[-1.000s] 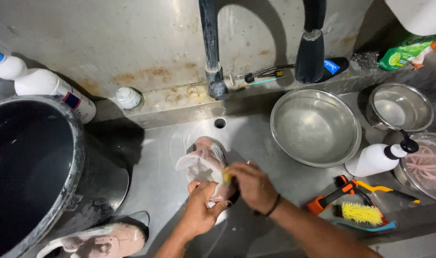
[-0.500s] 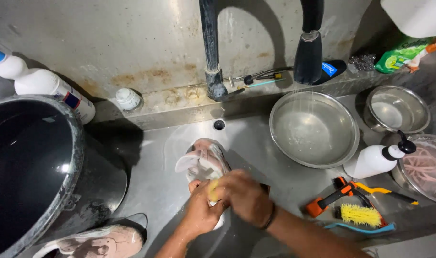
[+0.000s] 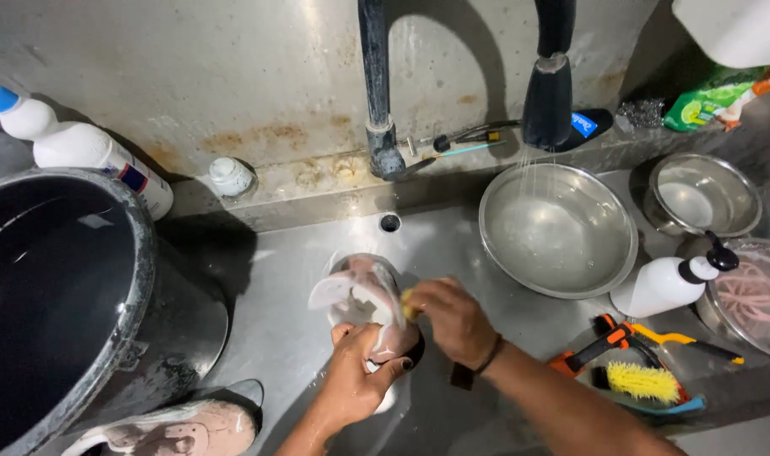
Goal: Cleaning a pink shoe upper in a stainless steel sink using cleaning spray, a scrub brush, and a sponge.
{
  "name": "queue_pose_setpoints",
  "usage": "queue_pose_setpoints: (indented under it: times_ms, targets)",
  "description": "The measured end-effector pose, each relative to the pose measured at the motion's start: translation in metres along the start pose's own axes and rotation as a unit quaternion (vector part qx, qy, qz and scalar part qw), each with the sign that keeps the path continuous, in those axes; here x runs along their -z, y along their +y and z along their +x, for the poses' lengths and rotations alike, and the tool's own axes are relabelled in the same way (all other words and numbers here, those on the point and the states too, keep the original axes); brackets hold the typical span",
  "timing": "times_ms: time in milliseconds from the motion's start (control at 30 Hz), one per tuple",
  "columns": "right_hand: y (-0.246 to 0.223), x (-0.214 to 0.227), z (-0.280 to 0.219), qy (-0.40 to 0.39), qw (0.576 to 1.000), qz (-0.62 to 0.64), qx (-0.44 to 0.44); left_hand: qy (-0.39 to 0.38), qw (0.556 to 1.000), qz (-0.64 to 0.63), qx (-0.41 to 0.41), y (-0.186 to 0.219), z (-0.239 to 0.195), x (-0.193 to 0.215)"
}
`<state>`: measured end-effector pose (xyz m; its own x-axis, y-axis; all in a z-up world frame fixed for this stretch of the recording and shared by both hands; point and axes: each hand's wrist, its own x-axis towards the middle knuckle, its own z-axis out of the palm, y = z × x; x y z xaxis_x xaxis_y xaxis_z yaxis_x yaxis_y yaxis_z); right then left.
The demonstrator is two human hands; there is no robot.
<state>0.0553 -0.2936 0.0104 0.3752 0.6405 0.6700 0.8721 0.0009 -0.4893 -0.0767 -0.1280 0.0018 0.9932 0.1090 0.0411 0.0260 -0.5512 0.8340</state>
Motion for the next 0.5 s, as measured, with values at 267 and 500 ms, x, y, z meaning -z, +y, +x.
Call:
queue_pose_setpoints:
  times_ms: [267, 500]
  targets:
    - [-0.009, -0.005, 0.006, 0.003, 0.995, 0.071, 0.071, -0.018, 1.0, 0.006, 0.006, 0.022, 0.009, 0.009]
    - [-0.008, -0.002, 0.0, 0.039, 0.998, 0.015, -0.038, 0.017, 0.999, 0.001, -0.029, 0.002, 0.009, 0.0]
